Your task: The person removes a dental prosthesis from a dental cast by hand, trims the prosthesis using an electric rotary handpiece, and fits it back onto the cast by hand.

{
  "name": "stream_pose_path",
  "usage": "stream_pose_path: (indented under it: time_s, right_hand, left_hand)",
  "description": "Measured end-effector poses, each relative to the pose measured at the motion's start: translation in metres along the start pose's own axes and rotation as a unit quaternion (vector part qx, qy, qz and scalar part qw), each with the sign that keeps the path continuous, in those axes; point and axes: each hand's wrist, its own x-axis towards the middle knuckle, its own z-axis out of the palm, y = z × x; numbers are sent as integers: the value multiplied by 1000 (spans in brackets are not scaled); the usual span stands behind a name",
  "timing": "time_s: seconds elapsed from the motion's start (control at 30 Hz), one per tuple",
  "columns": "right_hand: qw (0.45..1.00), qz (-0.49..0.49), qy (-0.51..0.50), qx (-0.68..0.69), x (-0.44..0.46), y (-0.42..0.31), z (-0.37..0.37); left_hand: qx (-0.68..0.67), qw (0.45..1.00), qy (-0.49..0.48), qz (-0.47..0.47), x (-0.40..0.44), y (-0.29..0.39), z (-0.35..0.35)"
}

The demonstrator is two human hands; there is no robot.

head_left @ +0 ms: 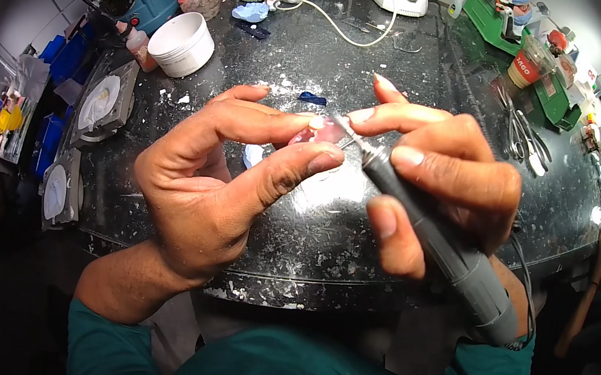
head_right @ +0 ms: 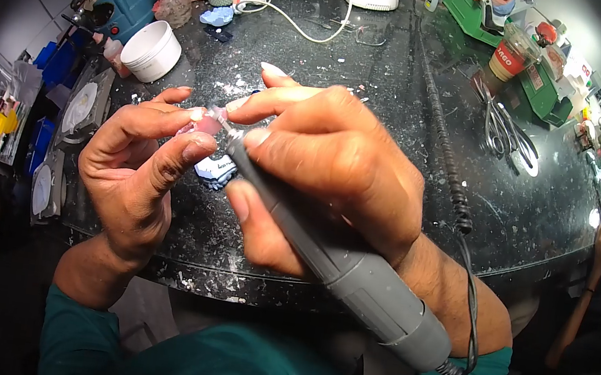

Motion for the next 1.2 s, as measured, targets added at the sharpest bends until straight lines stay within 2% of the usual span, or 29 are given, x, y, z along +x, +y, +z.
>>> stream_pose_path:
  time_s: [0.47,0.87,0.97,1.07,1.2]
  right_hand:
    - [1000,-17,-13,13,2,0,0]
    - [1000,8,-10,13,1,-1,-6]
    - [1000,4,-12,16,1,-3,-4]
    - [1000,-9,-11,13,1,-2,-2]
    - [1000,-18,-19,3,1,-2,-3]
  left_hand:
    - [0,1000,4,3,0,-1,0]
    - [25,999,-19,25,2,-1,-3]
    - [-33,999,-1,-29,-1,-1,0]
    - [-191,976,25,-106,1,0,7]
    - [-262,954,19,-146,2,3,8]
